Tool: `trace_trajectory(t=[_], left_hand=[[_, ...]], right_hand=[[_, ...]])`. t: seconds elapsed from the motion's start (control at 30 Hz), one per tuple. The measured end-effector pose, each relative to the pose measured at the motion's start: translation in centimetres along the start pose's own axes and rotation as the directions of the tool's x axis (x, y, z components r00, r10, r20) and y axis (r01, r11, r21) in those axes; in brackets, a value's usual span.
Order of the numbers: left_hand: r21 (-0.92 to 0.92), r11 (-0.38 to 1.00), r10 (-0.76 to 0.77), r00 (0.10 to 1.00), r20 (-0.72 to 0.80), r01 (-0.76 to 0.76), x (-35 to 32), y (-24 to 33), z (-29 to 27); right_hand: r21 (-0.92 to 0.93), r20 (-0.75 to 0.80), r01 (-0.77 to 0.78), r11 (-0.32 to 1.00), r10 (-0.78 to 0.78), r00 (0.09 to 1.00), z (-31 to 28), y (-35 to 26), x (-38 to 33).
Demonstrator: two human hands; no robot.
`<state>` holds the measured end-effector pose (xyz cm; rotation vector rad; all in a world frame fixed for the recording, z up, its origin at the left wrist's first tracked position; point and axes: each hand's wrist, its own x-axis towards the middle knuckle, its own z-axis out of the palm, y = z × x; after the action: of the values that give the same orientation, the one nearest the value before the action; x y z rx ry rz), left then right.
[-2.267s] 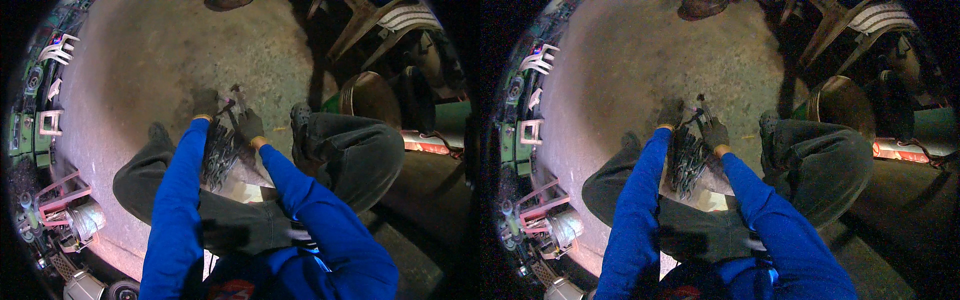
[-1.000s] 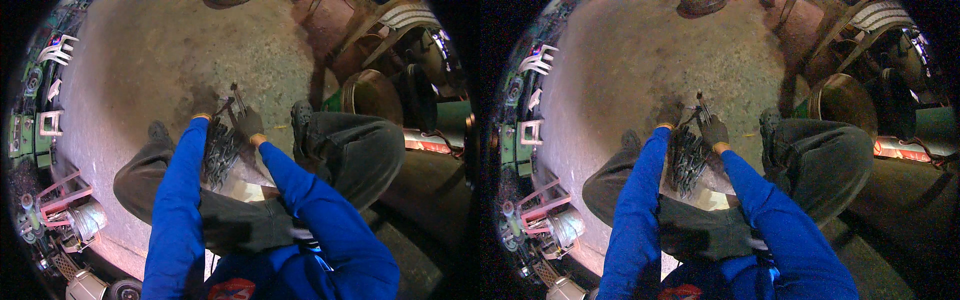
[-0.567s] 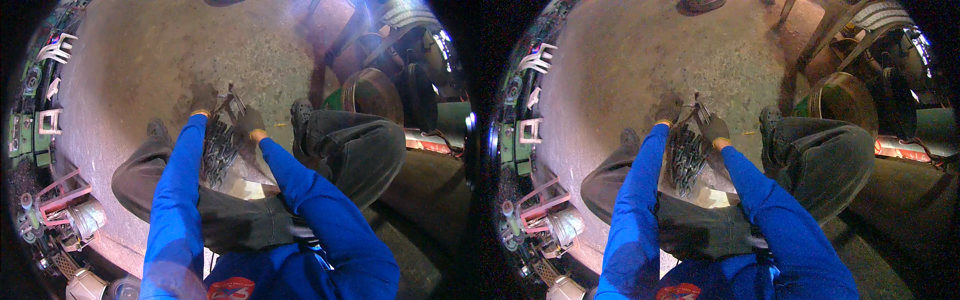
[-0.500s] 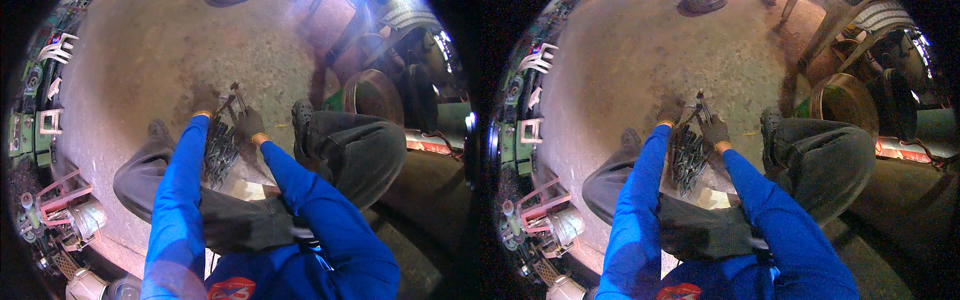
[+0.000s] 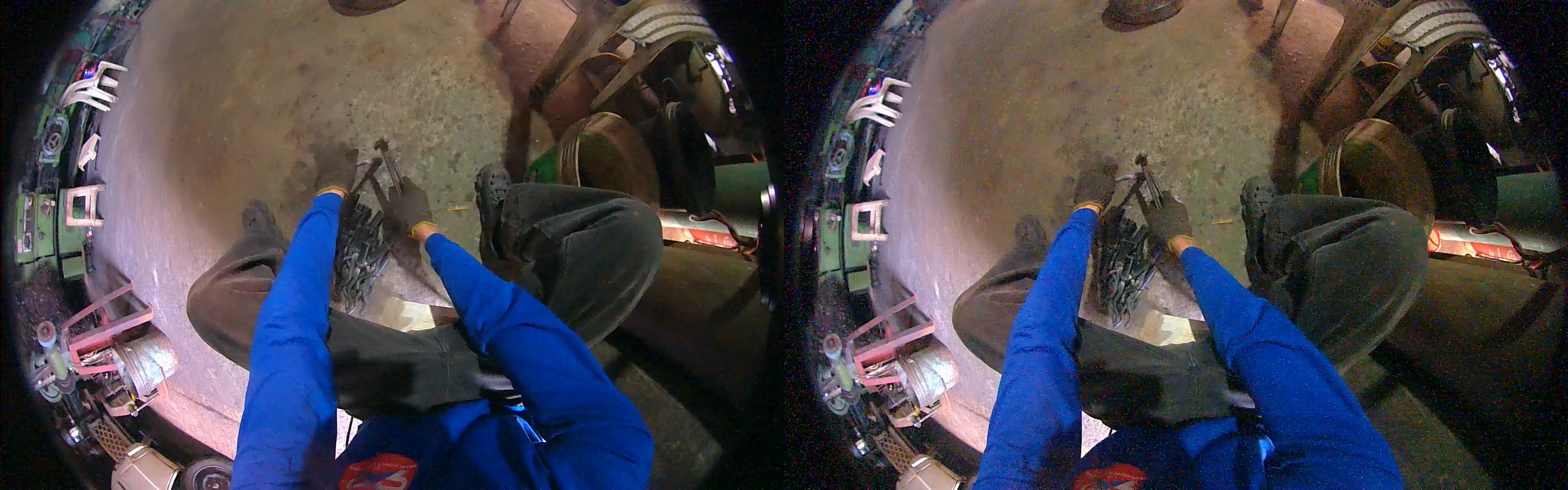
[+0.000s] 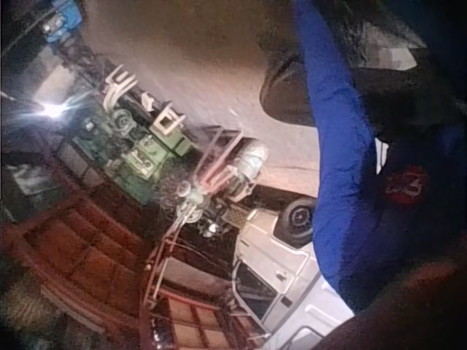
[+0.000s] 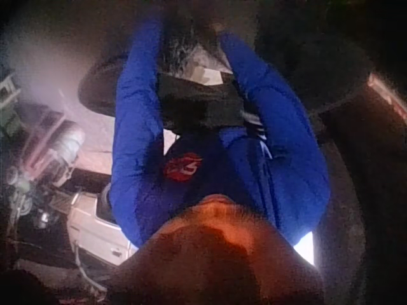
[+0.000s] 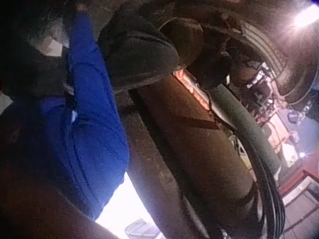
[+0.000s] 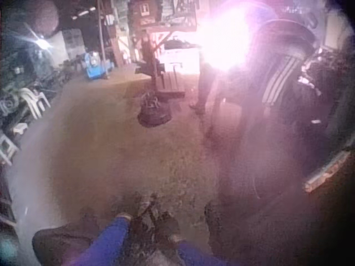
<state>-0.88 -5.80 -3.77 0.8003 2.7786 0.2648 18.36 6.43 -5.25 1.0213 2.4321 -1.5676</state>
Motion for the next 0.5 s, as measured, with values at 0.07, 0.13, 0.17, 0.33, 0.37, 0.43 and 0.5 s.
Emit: trace_trajectory(t=[0.07,0.13,0.17,0.33,0.37,0.43,0.5], left_hand=[[0.026,0.996,-0.087,0.996,0.007,0.087,-0.3,1.4,0.1],[0.095,0.995,-0.025,0.999,-0.047,0.03,0.2,-1.1,0.8],[0.124,0.992,0.012,0.997,-0.071,-0.003,0.5,-1.5,0.9],[0.082,0.996,-0.013,0.999,-0.037,0.016,1.3,-0.6,1.9],[0.08,0.997,0.015,1.0,-0.014,-0.013,1.4,-1.5,1.9],[-0.019,0.998,-0.062,0.992,-0.11,0.061,0.9,-1.5,2.4],[-0.028,0.993,-0.113,0.988,-0.101,0.111,0.4,-0.8,2.4]], right_hand=[[-0.019,0.006,0.012,1.0,-0.012,1.0,0.1,0.7,0.3],[-0.134,0.048,0.087,0.987,-0.081,0.996,0.6,0.2,1.0],[-0.069,0.017,0.055,0.996,-0.054,0.998,0.8,-0.2,0.8],[-0.075,0.019,0.073,0.994,-0.072,0.997,0.9,1.3,1.9],[-0.06,-0.006,0.055,0.997,-0.056,0.998,1.3,0.8,1.6],[-0.034,-0.063,0.014,0.999,-0.016,0.998,2.0,0.0,1.1],[0.002,-0.059,0.016,1.0,-0.016,0.998,2.1,-0.3,0.7]])
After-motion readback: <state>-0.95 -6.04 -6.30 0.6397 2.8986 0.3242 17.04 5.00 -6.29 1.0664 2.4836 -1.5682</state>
